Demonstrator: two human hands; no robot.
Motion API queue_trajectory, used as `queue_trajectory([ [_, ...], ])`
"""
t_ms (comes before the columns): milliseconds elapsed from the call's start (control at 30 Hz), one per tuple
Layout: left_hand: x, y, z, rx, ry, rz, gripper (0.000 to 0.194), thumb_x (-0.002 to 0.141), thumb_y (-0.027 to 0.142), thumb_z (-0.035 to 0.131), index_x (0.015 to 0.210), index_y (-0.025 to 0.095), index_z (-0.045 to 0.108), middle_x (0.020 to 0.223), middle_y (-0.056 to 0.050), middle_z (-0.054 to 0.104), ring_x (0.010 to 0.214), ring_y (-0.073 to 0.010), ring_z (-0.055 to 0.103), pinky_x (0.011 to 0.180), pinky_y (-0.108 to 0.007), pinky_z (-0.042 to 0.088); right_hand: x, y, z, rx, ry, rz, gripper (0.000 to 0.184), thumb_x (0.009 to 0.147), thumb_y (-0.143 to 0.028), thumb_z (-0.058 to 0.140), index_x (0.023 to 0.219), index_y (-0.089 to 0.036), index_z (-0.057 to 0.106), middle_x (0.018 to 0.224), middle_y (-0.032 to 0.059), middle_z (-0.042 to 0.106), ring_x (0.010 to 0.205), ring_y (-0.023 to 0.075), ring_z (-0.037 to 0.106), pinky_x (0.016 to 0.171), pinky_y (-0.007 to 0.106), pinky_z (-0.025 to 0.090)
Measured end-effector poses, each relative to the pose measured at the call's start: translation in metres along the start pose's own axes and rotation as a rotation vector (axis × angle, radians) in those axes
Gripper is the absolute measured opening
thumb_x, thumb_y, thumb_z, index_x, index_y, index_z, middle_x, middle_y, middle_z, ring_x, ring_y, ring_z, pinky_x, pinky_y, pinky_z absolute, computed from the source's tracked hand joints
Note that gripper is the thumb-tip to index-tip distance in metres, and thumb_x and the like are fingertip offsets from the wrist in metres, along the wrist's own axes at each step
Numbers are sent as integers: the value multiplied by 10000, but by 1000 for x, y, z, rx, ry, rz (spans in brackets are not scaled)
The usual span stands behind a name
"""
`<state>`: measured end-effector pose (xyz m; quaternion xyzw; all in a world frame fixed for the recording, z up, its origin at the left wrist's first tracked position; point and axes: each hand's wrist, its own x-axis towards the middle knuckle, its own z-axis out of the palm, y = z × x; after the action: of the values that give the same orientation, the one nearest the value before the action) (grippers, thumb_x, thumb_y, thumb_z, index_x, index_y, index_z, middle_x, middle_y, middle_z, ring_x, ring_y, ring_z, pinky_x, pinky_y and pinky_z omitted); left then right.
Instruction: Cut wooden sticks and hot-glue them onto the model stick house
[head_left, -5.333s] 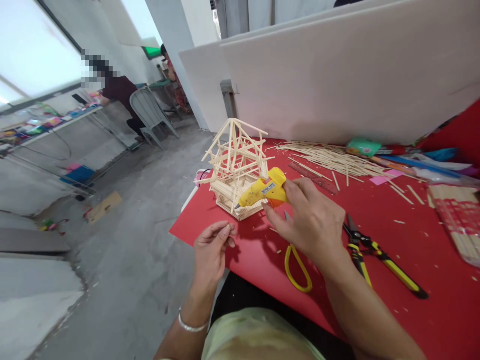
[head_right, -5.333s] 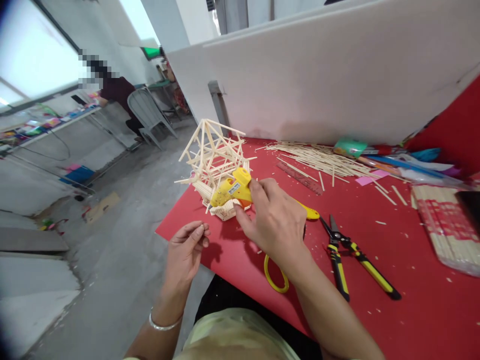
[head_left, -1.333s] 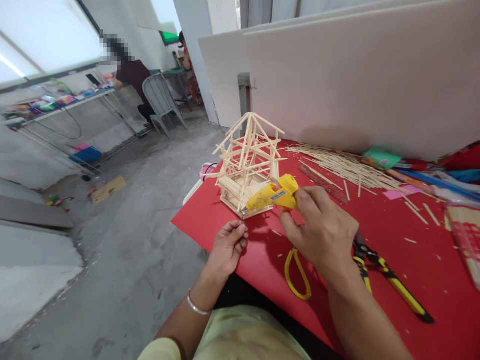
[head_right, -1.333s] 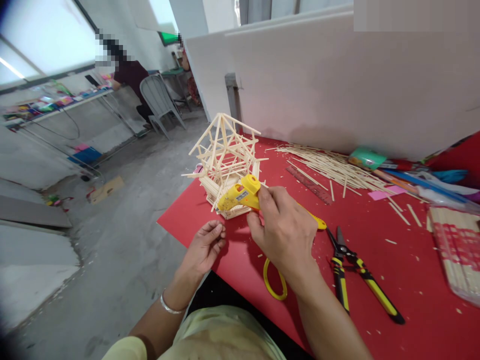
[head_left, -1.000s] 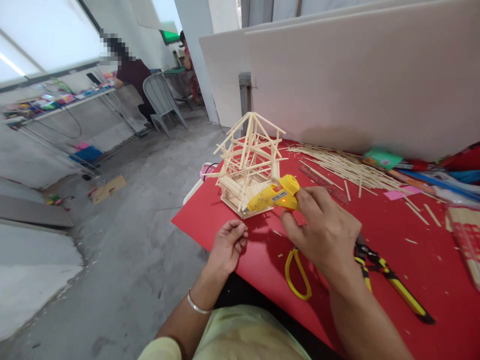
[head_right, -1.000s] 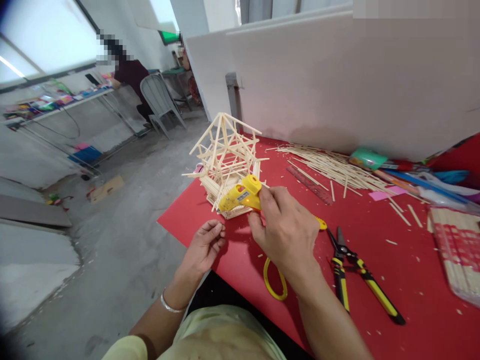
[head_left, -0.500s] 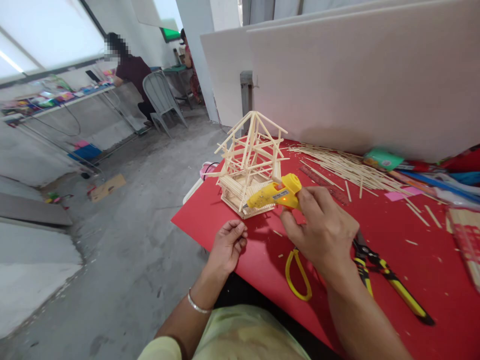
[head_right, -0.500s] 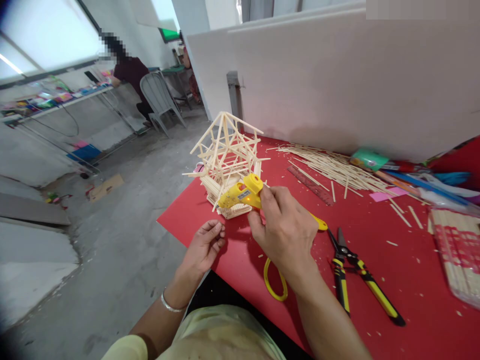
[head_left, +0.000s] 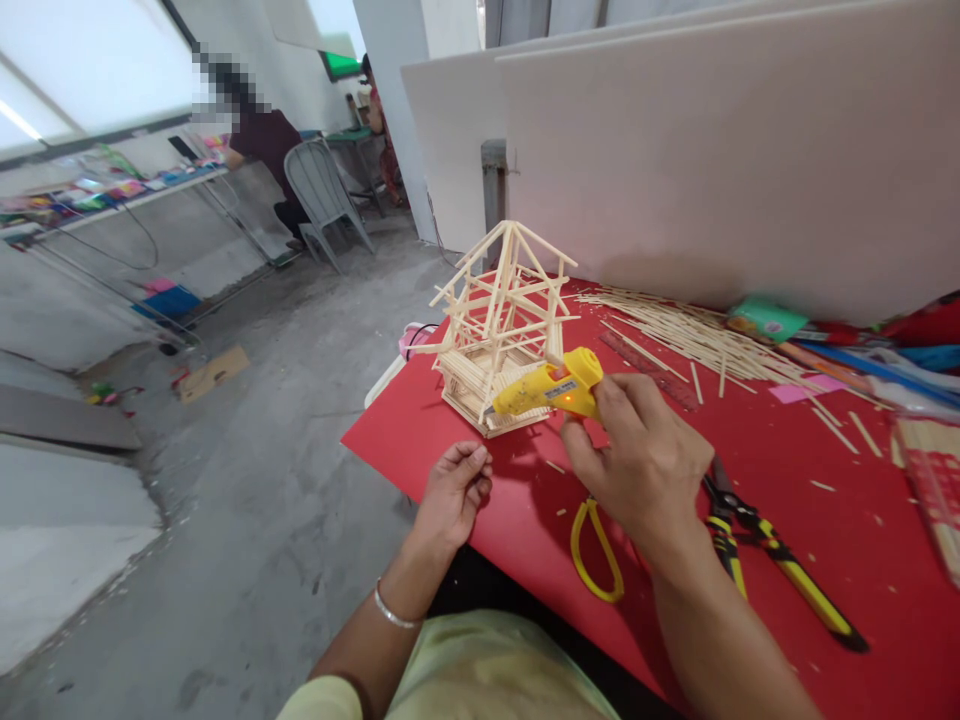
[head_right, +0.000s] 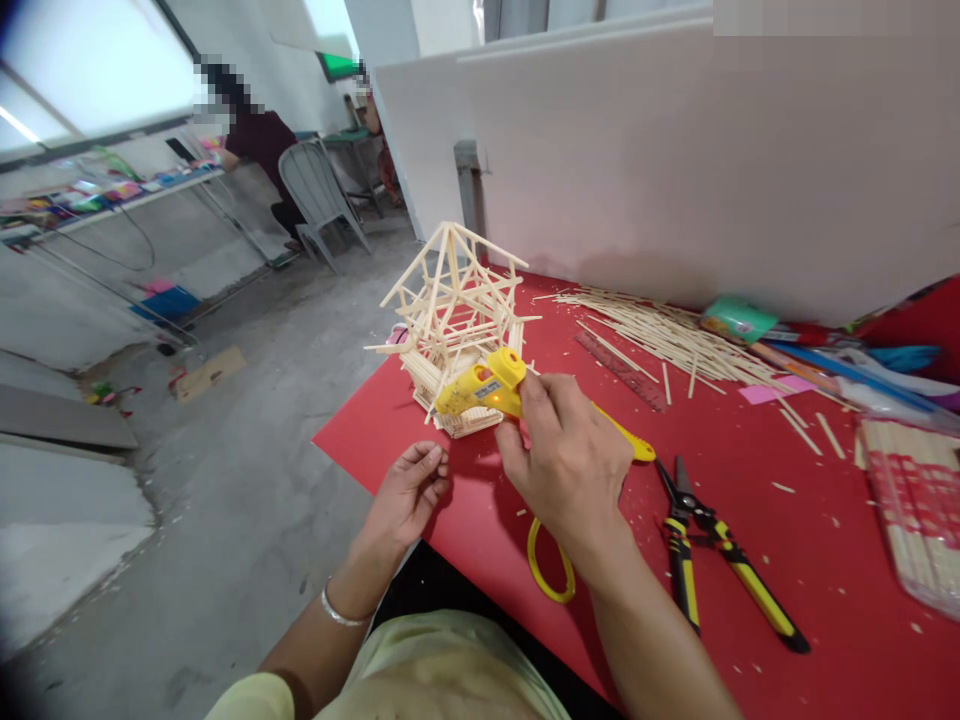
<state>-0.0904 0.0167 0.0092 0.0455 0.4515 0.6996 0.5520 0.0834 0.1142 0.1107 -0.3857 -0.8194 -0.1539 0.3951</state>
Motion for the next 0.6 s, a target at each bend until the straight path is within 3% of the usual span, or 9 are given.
queue_trajectory([
  [600,0,0,-2,23,-2,12,309,658,246,885,829,151,645,747,2,641,601,-63,566,511,-155,433,-2,0,-1,17,-18,-8,327,847,-272,605,1156,-165,620,1025,47,680,779,160,608,590,289,368],
])
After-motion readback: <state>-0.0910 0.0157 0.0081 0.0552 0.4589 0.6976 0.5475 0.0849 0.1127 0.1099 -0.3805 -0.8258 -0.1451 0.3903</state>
